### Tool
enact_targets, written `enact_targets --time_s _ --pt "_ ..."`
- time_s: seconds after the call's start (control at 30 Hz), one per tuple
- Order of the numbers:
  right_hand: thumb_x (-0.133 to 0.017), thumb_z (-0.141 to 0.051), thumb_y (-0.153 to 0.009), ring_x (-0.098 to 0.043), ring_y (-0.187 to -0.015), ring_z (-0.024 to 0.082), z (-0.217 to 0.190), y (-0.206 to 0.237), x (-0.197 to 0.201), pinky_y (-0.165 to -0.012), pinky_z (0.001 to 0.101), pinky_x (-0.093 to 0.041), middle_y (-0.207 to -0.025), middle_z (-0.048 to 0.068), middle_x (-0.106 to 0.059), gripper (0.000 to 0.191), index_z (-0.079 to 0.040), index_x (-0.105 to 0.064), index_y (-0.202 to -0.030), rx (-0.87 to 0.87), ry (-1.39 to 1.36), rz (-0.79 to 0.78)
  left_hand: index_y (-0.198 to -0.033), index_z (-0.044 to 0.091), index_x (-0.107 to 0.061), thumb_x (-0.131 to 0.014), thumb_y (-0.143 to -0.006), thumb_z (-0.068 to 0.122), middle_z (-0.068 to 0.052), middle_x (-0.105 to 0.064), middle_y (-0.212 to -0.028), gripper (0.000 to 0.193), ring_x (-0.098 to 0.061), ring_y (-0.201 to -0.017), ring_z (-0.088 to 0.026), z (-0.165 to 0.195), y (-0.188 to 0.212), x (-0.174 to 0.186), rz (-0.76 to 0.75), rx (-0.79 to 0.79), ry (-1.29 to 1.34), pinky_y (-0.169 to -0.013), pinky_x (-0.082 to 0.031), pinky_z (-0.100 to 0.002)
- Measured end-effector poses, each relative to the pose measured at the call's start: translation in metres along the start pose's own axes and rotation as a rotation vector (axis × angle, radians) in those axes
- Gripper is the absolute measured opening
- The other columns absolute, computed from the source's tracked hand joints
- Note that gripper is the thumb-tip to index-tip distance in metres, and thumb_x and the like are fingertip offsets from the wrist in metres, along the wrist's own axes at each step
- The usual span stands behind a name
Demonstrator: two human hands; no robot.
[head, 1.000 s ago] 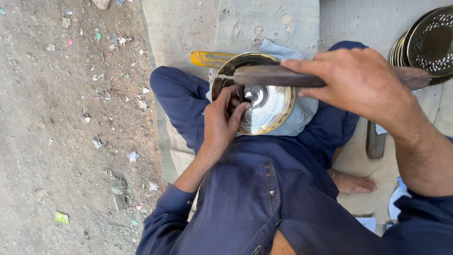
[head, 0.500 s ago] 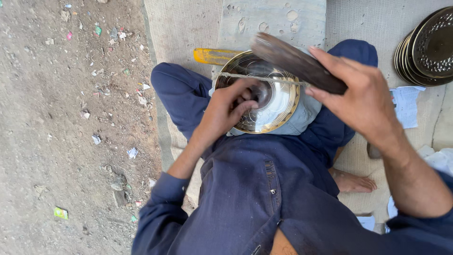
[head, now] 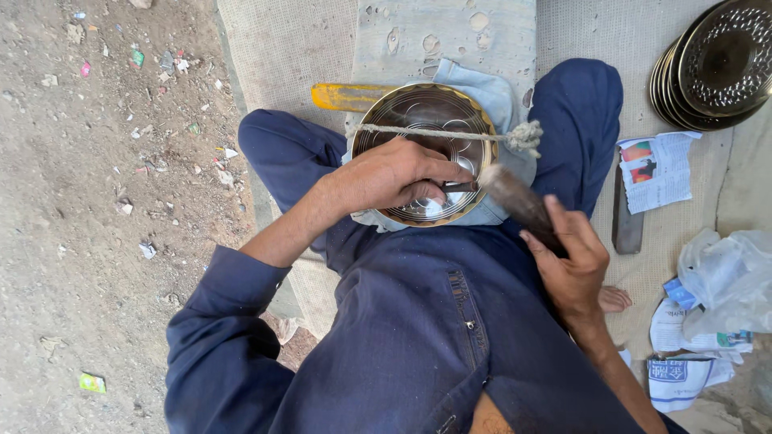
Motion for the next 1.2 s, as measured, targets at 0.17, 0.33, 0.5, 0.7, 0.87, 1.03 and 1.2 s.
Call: enact_targets --time_s 0.17,0.33,0.5,0.7,0.87,1.03,1.2 --pt "-0.083 -0.004 -0.089 -0.065 -0.086 0.021 -0.005 -0.020 0.010 -0.081 0.0345 -0.054 -0.098 0.015 -0.067 0.062 -0.003 -0.059 -0.146 -0.130 -0.129 -0.034 -0.130 0.007 -0.065 -0.076 -0.088 0.014 -0.014 -0.074 -0.103 0.044 -0.074 -0.090 -0.031 -0.001 0.000 -0.002 0.072 0.054 -0.022 -0.079 -0.055 -0.042" --pt "-0.081 -0.009 -0.094 -0.069 -0.106 0.027 -0.024 -0.066 0.027 -0.096 0.0380 -0.056 -0.122 0.013 -0.071 0.064 -0.013 -0.057 -0.153 -0.012 -0.135 -0.054 -0.132 0.006 -0.063 -0.078 -0.088 0.011 -0.012 -0.072 -0.089 0.046 -0.073 -0.078 -0.026 -0.006 0.014 -0.002 0.230 0.236 -0.047 -0.072 -0.056 -0.038" --pt "-0.077 -0.017 -0.089 -0.071 -0.100 0.030 -0.058 -0.127 0.045 -0.084 0.0357 -0.057 -0.124 0.014 -0.067 0.060 -0.014 -0.057 -0.146 0.186 -0.080 -0.159 -0.131 0.007 -0.063 -0.079 -0.088 0.009 -0.008 -0.068 -0.078 0.046 -0.065 -0.064 -0.019 -0.007 0.034 -0.009 0.490 0.403 -0.015 -0.062 -0.052 -0.032" --pt "-0.077 -0.031 -0.099 -0.069 -0.089 0.026 -0.102 -0.178 0.039 -0.077 0.0376 -0.056 -0.109 0.009 -0.069 0.062 -0.023 -0.057 -0.157 0.429 0.185 -0.353 -0.129 0.004 -0.063 -0.081 -0.089 0.008 -0.006 -0.064 -0.076 0.045 -0.057 -0.064 -0.012 -0.006 0.057 -0.024 0.862 0.556 -0.050 -0.062 -0.050 -0.026" --pt "-0.077 -0.041 -0.088 -0.069 -0.072 0.026 -0.128 -0.203 0.016 -0.059 0.0410 -0.056 -0.087 0.006 -0.066 0.064 -0.031 -0.060 -0.149 0.578 0.601 -0.536 -0.130 0.002 -0.062 -0.080 -0.091 0.005 -0.006 -0.065 -0.077 0.043 -0.057 -0.064 -0.009 -0.004 0.070 -0.040 1.090 0.666 -0.064 -0.062 -0.051 -0.024" --pt "-0.078 -0.046 -0.084 -0.071 -0.068 0.025 -0.158 -0.211 0.007 -0.056 0.0395 -0.056 -0.080 0.001 -0.065 0.065 -0.035 -0.063 -0.146 0.752 0.756 -0.549 -0.123 -0.002 -0.060 -0.080 -0.090 0.004 -0.005 -0.066 -0.083 0.039 -0.060 -0.064 -0.008 0.000 0.074 -0.048 1.229 0.698 -0.111 -0.060 -0.051 -0.023" --pt "-0.077 -0.047 -0.084 -0.073 -0.072 0.022 -0.170 -0.209 0.002 -0.059 0.0356 -0.058 -0.084 0.002 -0.069 0.068 -0.034 -0.061 -0.148 0.798 0.857 -0.632 -0.115 -0.002 -0.058 -0.078 -0.093 0.005 -0.005 -0.063 -0.076 0.031 -0.060 -0.063 -0.007 -0.003 0.076 -0.055 1.251 0.752 -0.079 -0.058 -0.052 -0.023"
Point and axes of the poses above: each hand's wrist, its own y-axis away from the middle knuckle, its own x-axis out of the back of the hand, z = x × y, the point moved 6 cm from there along -y, towards the middle knuckle
